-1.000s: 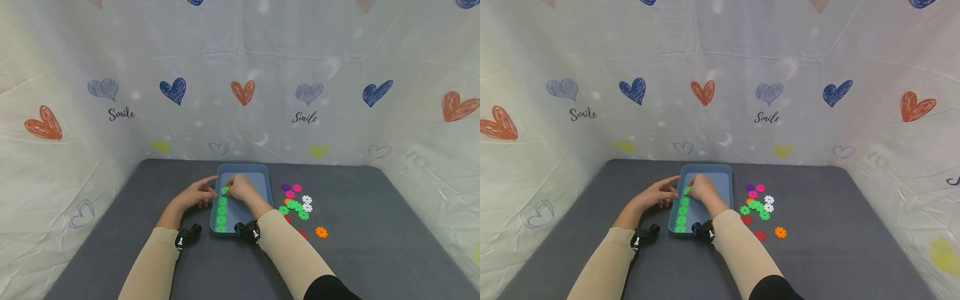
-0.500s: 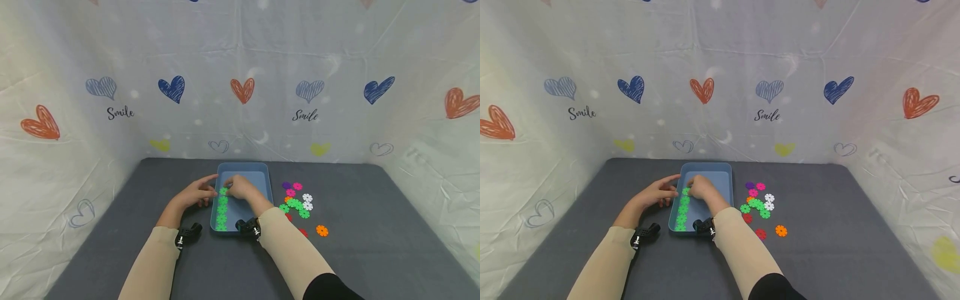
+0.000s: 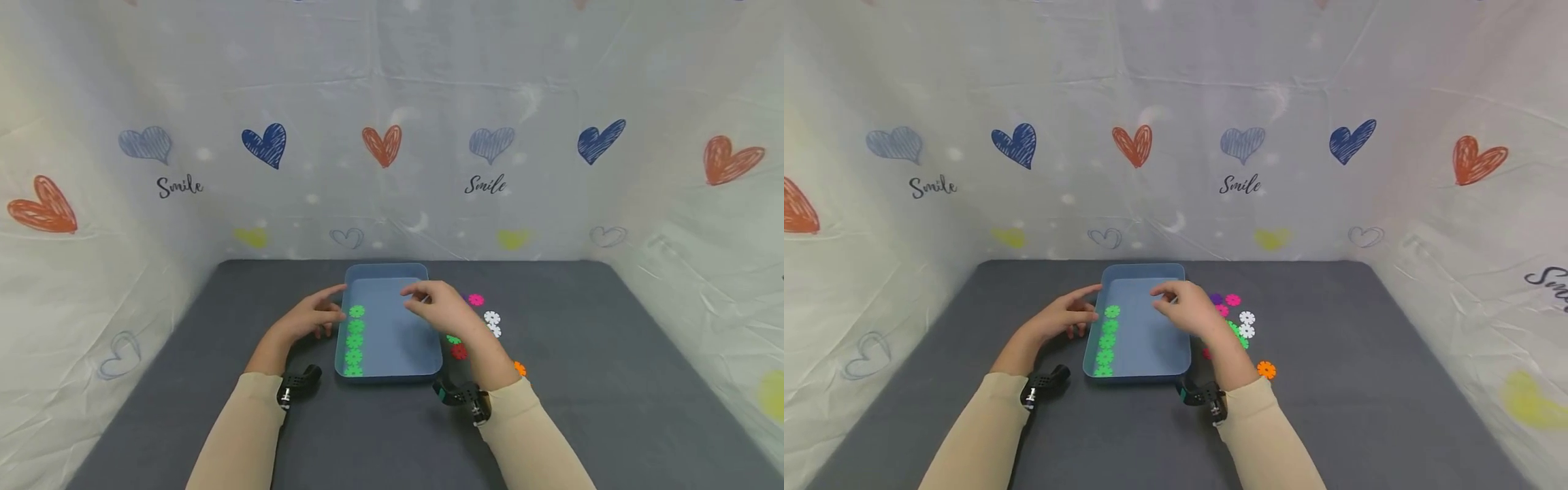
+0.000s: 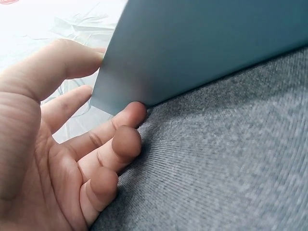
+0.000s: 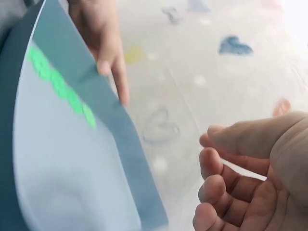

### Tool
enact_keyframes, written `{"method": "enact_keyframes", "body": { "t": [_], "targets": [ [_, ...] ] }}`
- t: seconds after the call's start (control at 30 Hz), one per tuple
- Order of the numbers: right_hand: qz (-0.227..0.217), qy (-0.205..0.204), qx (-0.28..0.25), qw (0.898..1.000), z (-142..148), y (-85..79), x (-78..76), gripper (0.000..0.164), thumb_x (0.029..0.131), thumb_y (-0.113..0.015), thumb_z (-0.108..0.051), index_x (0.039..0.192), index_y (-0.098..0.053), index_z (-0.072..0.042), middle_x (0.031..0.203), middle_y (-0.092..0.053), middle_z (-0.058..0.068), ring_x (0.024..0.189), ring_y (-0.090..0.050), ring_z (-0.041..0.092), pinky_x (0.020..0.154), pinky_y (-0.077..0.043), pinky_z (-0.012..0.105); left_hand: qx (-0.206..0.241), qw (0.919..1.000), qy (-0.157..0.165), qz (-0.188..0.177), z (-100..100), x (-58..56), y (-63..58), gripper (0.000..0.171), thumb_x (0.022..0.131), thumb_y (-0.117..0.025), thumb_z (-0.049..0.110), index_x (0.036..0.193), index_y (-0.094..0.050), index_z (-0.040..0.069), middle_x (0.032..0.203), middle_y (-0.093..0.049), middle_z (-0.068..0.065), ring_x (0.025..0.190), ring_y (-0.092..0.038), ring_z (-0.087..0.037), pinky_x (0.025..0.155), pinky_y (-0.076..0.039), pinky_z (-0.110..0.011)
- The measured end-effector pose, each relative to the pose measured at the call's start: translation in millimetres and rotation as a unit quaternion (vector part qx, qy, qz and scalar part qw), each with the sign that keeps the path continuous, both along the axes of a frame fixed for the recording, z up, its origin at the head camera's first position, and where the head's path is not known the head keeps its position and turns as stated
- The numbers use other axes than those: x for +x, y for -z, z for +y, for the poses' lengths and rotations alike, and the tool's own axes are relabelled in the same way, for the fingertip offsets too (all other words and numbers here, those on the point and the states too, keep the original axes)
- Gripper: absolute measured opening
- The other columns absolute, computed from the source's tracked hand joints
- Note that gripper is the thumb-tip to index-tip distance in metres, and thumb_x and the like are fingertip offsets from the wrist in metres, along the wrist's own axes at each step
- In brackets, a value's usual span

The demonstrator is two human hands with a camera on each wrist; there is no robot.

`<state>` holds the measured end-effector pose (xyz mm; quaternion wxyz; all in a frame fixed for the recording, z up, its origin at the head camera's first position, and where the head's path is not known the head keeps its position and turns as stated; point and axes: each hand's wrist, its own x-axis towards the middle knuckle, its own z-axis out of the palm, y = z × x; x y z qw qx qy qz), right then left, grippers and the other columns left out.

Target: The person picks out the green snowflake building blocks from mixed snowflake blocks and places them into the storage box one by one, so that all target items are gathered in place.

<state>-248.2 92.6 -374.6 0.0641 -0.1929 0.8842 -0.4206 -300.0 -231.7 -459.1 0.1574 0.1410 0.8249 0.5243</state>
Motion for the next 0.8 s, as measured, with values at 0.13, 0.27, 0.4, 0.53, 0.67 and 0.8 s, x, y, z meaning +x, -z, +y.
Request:
{"method": "enact_keyframes", "body": {
  "t": [0.13, 0.27, 0.4, 0.53, 0.67, 0.8],
  "targets": [
    [0.002, 0.021, 0.004, 1.000, 27, 8.3, 5.3, 0.028, 0.104, -0.063, -0.018, 0.130, -0.070, -0.009, 0.105, -0.065, 0.003, 0.087, -0.058, 0.020, 0.075, -0.048, 0.037, -0.001, 1.0000, -0.006, 0.000, -5, 1.2, 0.5, 0.077, 0.098, -0.072, 0.025, 0.163, -0.031, 0.021, 0.119, -0.066, -0.015, 0.074, -0.061, -0.026, 0.062, -0.049, -0.040],
    [0.005, 0.038, 0.061, 0.997, 53, 22.5, -0.3, 0.028, 0.100, -0.066, -0.011, 0.126, -0.071, -0.003, 0.091, -0.061, 0.004, 0.079, -0.054, 0.019, 0.071, -0.045, 0.036, 0.001, 1.0000, -0.007, 0.006, -5, 1.7, 1.5, 0.077, 0.098, -0.071, 0.024, 0.163, -0.030, 0.019, 0.118, -0.066, -0.016, 0.074, -0.060, -0.026, 0.061, -0.049, -0.040],
    [-0.015, 0.043, 0.123, 0.991, 69, 39.3, -4.5, 0.030, 0.091, -0.071, -0.002, 0.121, -0.074, -0.003, 0.082, -0.056, 0.004, 0.074, -0.050, 0.019, 0.067, -0.043, 0.034, 0.000, 1.0000, -0.004, 0.006, -5, 1.6, 3.8, 0.078, 0.098, -0.071, 0.024, 0.163, -0.029, 0.016, 0.120, -0.065, -0.018, 0.074, -0.060, -0.026, 0.060, -0.048, -0.040],
    [-0.026, 0.040, 0.165, 0.985, 72, 52.5, -6.8, 0.032, 0.086, -0.076, -0.001, 0.117, -0.077, -0.007, 0.094, -0.067, 0.008, 0.083, -0.056, 0.021, 0.072, -0.047, 0.036, -0.004, 1.0000, -0.006, 0.004, -4, 1.3, 4.8, 0.078, 0.098, -0.072, 0.024, 0.163, -0.030, 0.016, 0.118, -0.065, -0.017, 0.074, -0.060, -0.026, 0.060, -0.049, -0.040],
    [-0.017, 0.040, 0.195, 0.980, 71, 56.9, -8.2, 0.030, 0.085, -0.080, -0.005, 0.115, -0.079, -0.009, 0.116, -0.072, 0.010, 0.102, -0.062, 0.026, 0.086, -0.051, 0.042, -0.007, 0.9999, -0.008, 0.002, -2, -1.3, 4.4, 0.078, 0.097, -0.073, 0.026, 0.162, -0.032, 0.018, 0.117, -0.066, -0.016, 0.073, -0.061, -0.025, 0.061, -0.049, -0.039],
    [-0.009, 0.057, 0.201, 0.978, 72, 57.2, -11.0, 0.025, 0.084, -0.082, -0.007, 0.109, -0.079, -0.009, 0.102, -0.070, 0.009, 0.093, -0.061, 0.025, 0.084, -0.050, 0.043, -0.009, 0.9999, -0.007, 0.002, 0, -3.8, 2.6, 0.078, 0.096, -0.073, 0.026, 0.162, -0.032, 0.019, 0.118, -0.066, -0.016, 0.074, -0.062, -0.026, 0.061, -0.050, -0.039]
  ]
}}
